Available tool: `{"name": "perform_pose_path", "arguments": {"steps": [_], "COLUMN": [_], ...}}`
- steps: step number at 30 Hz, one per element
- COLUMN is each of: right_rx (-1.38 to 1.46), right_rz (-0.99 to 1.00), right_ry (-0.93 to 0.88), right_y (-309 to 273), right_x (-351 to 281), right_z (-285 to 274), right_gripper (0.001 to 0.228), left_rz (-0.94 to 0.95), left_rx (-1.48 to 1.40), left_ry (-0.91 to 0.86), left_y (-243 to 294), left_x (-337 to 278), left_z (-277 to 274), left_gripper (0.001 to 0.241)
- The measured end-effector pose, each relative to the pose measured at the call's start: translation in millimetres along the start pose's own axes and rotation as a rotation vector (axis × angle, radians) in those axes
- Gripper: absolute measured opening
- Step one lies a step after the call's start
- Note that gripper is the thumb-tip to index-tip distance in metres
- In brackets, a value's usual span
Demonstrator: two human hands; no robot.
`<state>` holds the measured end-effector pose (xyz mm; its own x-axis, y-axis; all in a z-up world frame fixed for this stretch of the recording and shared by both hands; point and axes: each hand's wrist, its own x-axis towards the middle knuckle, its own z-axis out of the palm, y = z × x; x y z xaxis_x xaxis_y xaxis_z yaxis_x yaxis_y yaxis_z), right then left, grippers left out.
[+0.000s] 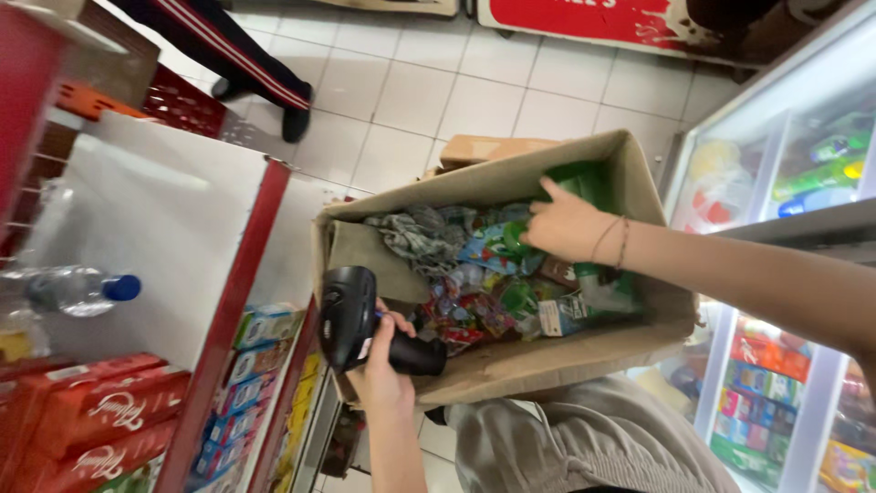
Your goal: The person repeatedly picks small packaged items from a cardboard box, scans each with a handheld barcode scanner, and places them onto a refrigerated display shelf. The person handles multiple items one at a time, including red, green, pink, and white packages, and arranges them in rows on the shelf.
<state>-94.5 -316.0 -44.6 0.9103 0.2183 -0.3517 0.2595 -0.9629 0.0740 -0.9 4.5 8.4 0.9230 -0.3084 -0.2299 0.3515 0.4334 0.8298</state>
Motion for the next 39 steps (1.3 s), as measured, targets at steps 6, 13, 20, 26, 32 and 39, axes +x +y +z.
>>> {"name": "perform_pose_path", "arguments": {"steps": [6, 13, 20, 26, 32, 39], "right_rx": [0.007, 0.192, 0.201, 0.281, 0.664, 1.542], "right_rz": [-0.007, -0.135, -0.198, 0.003, -0.192, -0.496], "right_ry": [-0.093, -0.674, -0.615, -0.543, -0.271, 0.232], "right_y": [-45, -92, -94, -90, -47, -23], "right_x": [17, 32, 24, 24, -20, -67], "right_z": [23, 47, 111, 89, -65, -157], "right_gripper": [0.010, 0.043, 0.025, 0.028, 0.051, 0.050], "left_rz": [-0.018, -0.032, -0.048, -0.009, -0.021, 0.148], "left_rx": [0.003, -0.011, -0.012, 0.012, -0.020, 0.050], "left_ry": [-0.023, -0.006, 0.009, -0.028, -0.009, -0.047], "left_y": [0, 1, 1, 4, -2, -4], "left_x": [0, -2, -4, -3, 0, -10], "left_z": [2, -1, 2, 7, 3, 6], "left_gripper": [0.032, 0.031, 0.031, 0.028, 0.028, 0.024]}}
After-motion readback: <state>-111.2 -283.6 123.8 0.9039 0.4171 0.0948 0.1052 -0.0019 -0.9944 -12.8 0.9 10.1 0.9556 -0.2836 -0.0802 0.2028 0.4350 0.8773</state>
